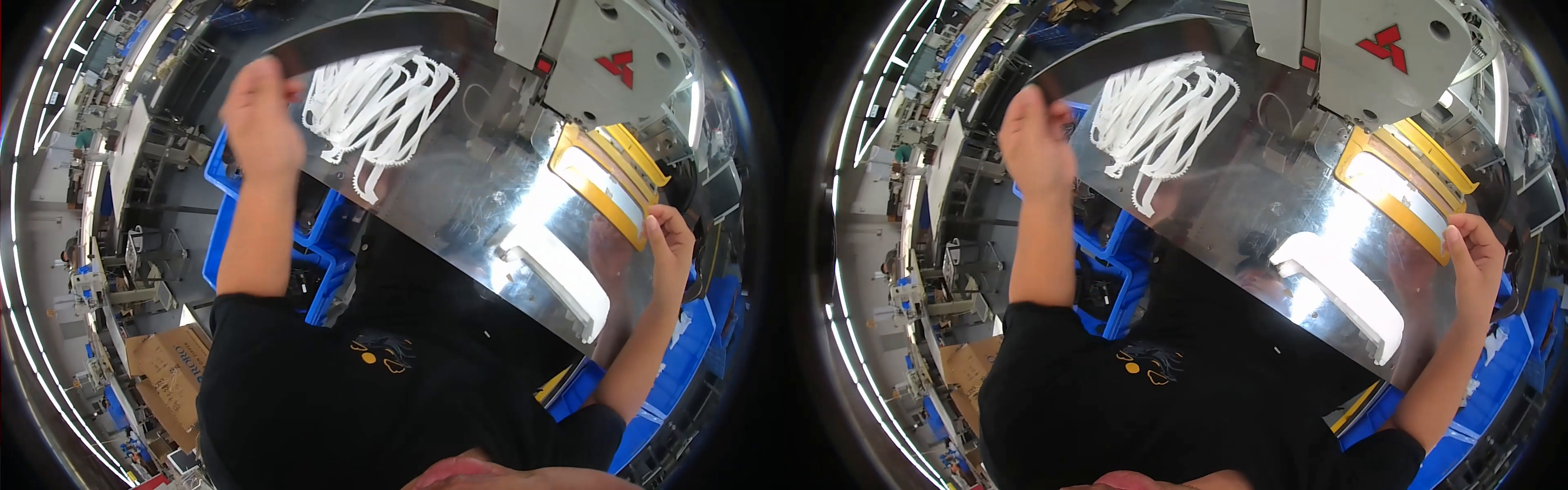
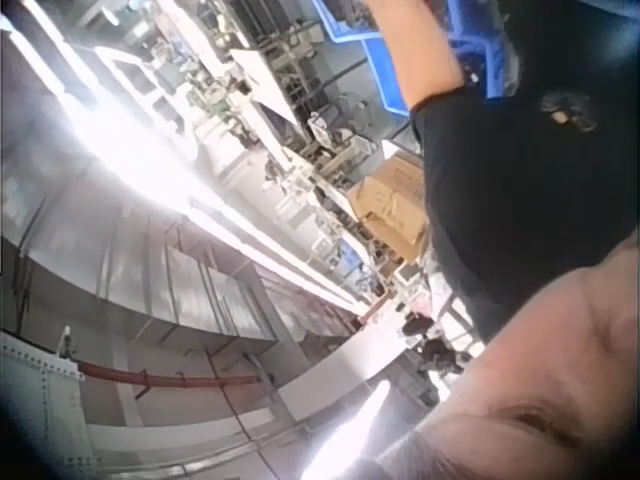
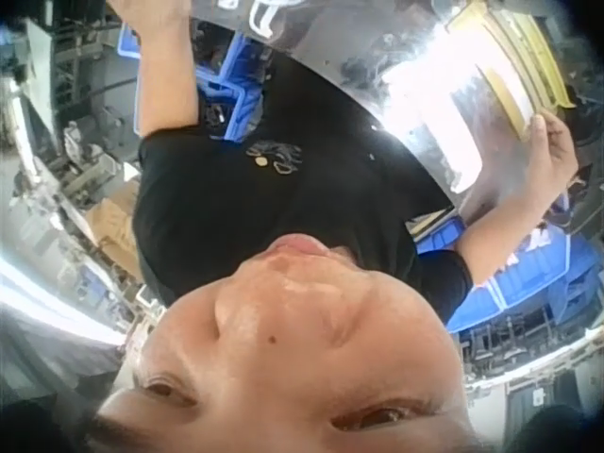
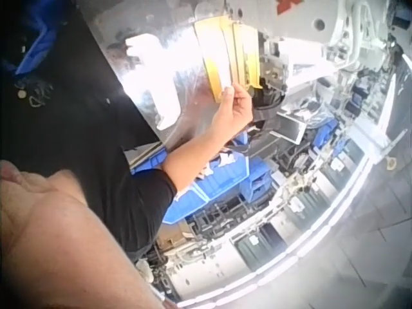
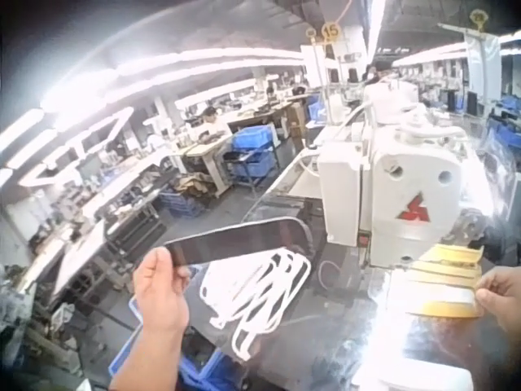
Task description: The recorder is using an industrial sewing machine to assemble white fabric components, possibly mask parts or straps, by placing them into a guide jig.
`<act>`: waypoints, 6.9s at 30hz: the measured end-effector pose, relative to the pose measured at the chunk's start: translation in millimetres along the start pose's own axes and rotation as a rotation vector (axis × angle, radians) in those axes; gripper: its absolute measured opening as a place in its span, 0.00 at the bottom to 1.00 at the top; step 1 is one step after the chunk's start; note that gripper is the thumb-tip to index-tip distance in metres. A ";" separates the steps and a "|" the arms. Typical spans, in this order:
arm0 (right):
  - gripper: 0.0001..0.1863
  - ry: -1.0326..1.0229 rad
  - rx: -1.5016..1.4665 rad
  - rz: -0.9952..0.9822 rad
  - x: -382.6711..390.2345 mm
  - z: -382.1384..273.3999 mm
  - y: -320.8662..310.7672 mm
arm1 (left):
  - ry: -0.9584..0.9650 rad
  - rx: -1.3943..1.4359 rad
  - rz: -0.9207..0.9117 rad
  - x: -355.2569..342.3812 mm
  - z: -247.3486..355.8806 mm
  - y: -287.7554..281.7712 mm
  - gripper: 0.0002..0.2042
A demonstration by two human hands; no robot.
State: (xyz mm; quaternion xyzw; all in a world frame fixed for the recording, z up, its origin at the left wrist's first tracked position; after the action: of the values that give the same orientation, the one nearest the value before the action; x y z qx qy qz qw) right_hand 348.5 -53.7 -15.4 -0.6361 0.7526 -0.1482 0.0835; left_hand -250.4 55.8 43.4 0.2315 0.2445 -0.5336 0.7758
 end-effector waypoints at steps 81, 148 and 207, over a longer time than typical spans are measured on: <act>0.31 0.412 0.735 0.269 -12.8 3.2 -10.5 | 0.487 -0.524 -1.365 137.2 0.3 276.9 0.30; 0.18 -0.380 0.930 0.109 -13.1 -36.5 69.6 | 0.506 -0.406 -1.307 125.5 8.1 266.2 0.16; 0.14 0.169 0.484 -0.187 -75.6 -34.9 86.6 | 0.530 -0.226 -1.407 143.0 14.8 263.5 0.21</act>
State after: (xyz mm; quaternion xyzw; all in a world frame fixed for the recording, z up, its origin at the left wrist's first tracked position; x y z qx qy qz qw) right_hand 270.1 37.3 -15.7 -0.6497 0.6376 -0.3835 0.1559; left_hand 44.0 29.7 -8.9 0.0604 0.5658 -0.8008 0.1867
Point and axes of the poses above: each hand's wrist, its own x-axis away from the middle knuckle, its own y-axis out of the palm, z = x × y, the point moved 6 cm from there along -x, towards the middle knuckle, and after that the axes turned 10 degrees about y, right-handed, at the moved point
